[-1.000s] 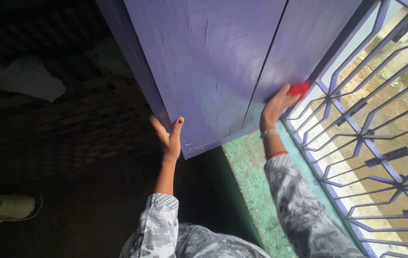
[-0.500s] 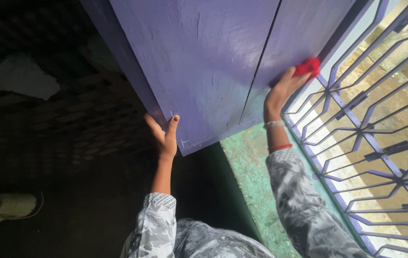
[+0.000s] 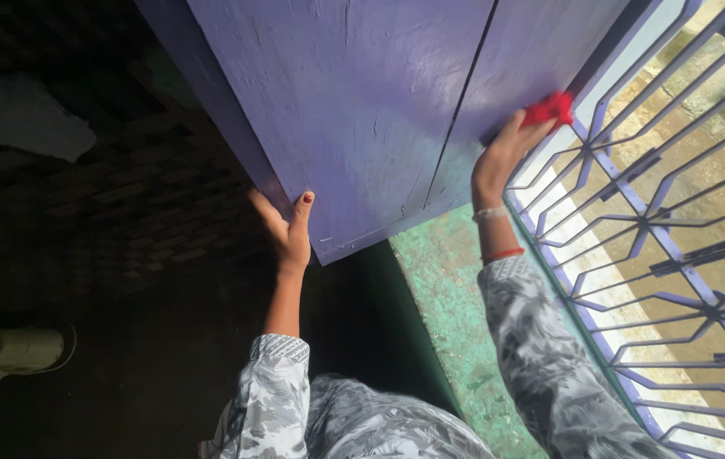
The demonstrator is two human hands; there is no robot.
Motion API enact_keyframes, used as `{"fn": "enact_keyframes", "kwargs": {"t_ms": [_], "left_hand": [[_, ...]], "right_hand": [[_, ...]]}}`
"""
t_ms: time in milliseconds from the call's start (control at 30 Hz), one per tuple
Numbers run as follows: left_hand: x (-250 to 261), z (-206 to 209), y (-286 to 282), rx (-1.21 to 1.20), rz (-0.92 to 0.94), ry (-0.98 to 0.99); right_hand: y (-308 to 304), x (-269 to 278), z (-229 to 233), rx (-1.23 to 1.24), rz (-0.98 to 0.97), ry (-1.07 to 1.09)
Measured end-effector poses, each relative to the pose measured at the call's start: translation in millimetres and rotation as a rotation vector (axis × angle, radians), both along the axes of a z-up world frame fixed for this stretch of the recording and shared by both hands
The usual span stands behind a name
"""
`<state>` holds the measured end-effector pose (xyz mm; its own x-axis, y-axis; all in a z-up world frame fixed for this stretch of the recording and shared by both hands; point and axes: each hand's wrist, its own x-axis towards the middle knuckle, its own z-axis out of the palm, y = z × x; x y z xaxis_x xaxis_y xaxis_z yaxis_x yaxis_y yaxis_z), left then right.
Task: The person wipes a purple painted wooden surface with a red cloth. They move the cloth in circular and back-and-forth motions across the surface, covering different areas from top to bottom.
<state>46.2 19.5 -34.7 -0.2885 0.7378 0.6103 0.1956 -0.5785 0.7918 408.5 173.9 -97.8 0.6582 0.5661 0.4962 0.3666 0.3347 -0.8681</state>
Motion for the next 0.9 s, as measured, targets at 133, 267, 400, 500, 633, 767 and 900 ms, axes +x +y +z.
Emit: {"fn": "enact_keyframes", "kwargs": {"t_ms": [133, 267, 400, 500, 633, 767, 900], "left_hand": [[-2, -3, 2, -0.023, 0.031, 0.037], [-3, -3, 2, -0.023, 0.013, 0.019], [-2, -2, 0, -0.040, -0.023, -0.023], [-2, -1, 0, -0.023, 0.003, 0.017], [-3, -2, 1, -0.012, -0.012, 0.024], [-2, -3, -1, -0.010, -0.010, 0.023], [-3, -1, 0, -0.053, -0.026, -0.026]], "right_hand": [[-7, -22, -55, -0.063, -0.104, 0.265], [-37, -44, -76, -0.276, 0.114, 0.916], [-37, -28, -51, -0.160, 0.126, 1.137], [-24, -14, -47, -0.009, 0.222, 0.523], [-27, -24, -78, -0.110, 0.040, 0.389], [-49, -37, -93, -0.320, 0.244, 1.150], [-51, -36, -80, -0.257, 0.231, 1.081]]}}
